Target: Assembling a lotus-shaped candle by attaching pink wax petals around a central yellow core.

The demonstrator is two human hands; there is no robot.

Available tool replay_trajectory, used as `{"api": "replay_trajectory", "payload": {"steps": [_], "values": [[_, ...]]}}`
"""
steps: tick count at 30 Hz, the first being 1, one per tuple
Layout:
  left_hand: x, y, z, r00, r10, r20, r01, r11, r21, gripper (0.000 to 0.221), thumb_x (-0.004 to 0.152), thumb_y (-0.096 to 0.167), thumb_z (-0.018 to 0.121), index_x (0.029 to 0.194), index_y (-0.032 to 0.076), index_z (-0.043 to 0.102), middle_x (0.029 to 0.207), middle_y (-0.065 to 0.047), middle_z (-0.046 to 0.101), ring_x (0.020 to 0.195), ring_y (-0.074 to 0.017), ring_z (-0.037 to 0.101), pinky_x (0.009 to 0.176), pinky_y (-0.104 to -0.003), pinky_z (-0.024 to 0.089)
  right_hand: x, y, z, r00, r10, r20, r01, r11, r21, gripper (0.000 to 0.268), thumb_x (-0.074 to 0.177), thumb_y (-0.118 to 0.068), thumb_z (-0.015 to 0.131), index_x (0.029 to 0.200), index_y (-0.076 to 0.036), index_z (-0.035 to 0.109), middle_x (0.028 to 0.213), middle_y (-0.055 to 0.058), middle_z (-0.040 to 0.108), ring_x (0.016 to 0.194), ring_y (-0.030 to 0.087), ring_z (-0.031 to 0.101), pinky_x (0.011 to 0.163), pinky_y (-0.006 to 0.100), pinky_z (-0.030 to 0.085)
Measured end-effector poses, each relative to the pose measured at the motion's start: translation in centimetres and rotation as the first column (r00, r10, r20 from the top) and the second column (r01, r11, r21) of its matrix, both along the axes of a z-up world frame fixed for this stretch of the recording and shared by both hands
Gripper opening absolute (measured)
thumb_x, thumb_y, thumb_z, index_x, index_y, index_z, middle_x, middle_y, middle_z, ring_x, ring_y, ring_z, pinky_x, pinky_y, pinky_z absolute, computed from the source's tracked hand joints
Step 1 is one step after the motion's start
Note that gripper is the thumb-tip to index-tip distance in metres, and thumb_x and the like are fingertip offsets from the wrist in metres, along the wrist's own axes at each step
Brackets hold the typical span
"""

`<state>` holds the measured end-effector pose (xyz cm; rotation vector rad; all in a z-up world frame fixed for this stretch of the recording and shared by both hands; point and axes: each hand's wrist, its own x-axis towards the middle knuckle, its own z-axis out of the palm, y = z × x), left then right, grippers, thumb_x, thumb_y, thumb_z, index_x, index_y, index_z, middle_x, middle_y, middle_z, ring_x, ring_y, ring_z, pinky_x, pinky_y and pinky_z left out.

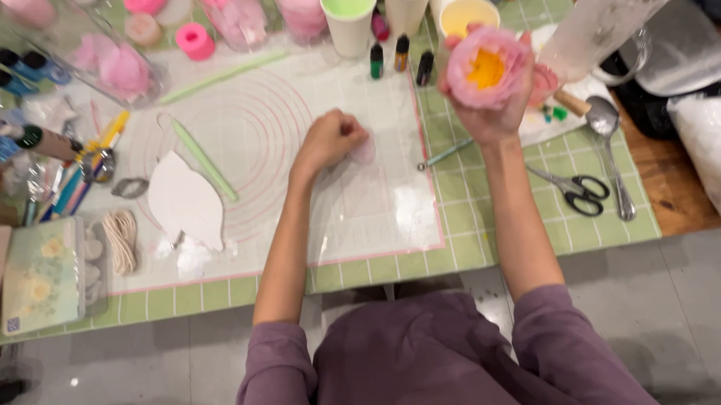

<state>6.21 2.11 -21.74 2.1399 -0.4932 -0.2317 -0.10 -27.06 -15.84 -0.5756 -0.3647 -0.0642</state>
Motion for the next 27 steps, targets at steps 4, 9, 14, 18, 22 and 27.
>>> {"api": "replay_trajectory", "payload": {"steps": [4, 9, 14, 18, 22, 27], "values": [[0.6, 0.3, -0.5, 0.997, -0.077, 0.018, 0.076, 0.996, 0.039, 0.016, 0.083, 0.017, 0.079, 0.085, 0.002, 0.078, 0.074, -0.009, 0.073, 0.066, -0.0149, 0.068, 0.064, -0.033, 0.055, -0.2, 0.8, -0.5, 0.999, -0.027, -0.039, 0.025, 0.998, -0.057, 0.069, 0.110, -0.060, 0.034, 0.144, -0.004, 0.054, 0.127, 0.022, 0.066, 0.094, 0.029, 0.068, 0.081, 0.041, 0.059], [1.3, 0.6, 0.6, 0.993, -0.090, -0.078, 0.086, 0.995, -0.053, 0.013, 0.082, 0.014, 0.079, 0.086, 0.001, 0.079, 0.074, -0.007, 0.075, 0.063, -0.0127, 0.066, 0.060, -0.031, 0.055, -0.9, 1.8, -0.4, 0.992, -0.006, -0.124, -0.003, 0.997, -0.072, 0.071, 0.107, -0.060, 0.033, 0.149, -0.007, 0.053, 0.135, 0.020, 0.063, 0.104, 0.029, 0.068, 0.089, 0.045, 0.059], [5.7, 2.6, 2.7, 0.972, -0.045, -0.232, -0.016, 0.967, -0.254, 0.013, 0.089, 0.014, 0.077, 0.090, 0.002, 0.082, 0.077, -0.004, 0.074, 0.065, -0.0105, 0.063, 0.057, -0.028, 0.051, -0.8, 1.1, -1.3, 1.000, 0.005, 0.002, -0.005, 1.000, -0.012, 0.065, 0.114, -0.061, 0.035, 0.143, -0.006, 0.053, 0.139, 0.017, 0.062, 0.097, 0.029, 0.065, 0.088, 0.043, 0.053], [12.0, 6.4, 4.5, 0.990, -0.051, -0.132, -0.026, 0.851, -0.525, 0.014, 0.091, 0.013, 0.075, 0.098, 0.002, 0.080, 0.088, -0.005, 0.078, 0.074, -0.0107, 0.070, 0.066, -0.027, 0.056, -1.8, 0.5, 0.2, 0.998, 0.001, -0.061, 0.000, 1.000, 0.027, 0.065, 0.113, -0.063, 0.034, 0.147, -0.010, 0.050, 0.143, 0.015, 0.059, 0.101, 0.030, 0.065, 0.093, 0.043, 0.053], [16.0, 7.5, 8.9, 0.985, 0.094, -0.141, -0.160, 0.793, -0.587, 0.015, 0.091, 0.014, 0.075, 0.094, 0.001, 0.080, 0.087, -0.008, 0.079, 0.074, -0.0135, 0.074, 0.068, -0.030, 0.061, -2.5, 0.3, 1.7, 0.998, -0.038, -0.058, 0.038, 0.999, 0.013, 0.070, 0.110, -0.065, 0.034, 0.154, -0.014, 0.048, 0.145, 0.013, 0.056, 0.107, 0.029, 0.065, 0.093, 0.042, 0.052], [21.4, 6.7, 10.9, 0.974, 0.226, 0.031, -0.167, 0.800, -0.576, 0.017, 0.089, 0.013, 0.077, 0.090, -0.003, 0.081, 0.083, -0.008, 0.077, 0.070, -0.0118, 0.072, 0.061, -0.027, 0.058, -1.7, 0.4, 3.8, 1.000, 0.008, -0.012, -0.007, 1.000, 0.026, 0.072, 0.110, -0.065, 0.032, 0.157, -0.012, 0.043, 0.147, 0.010, 0.053, 0.119, 0.029, 0.063, 0.099, 0.043, 0.051]]}}
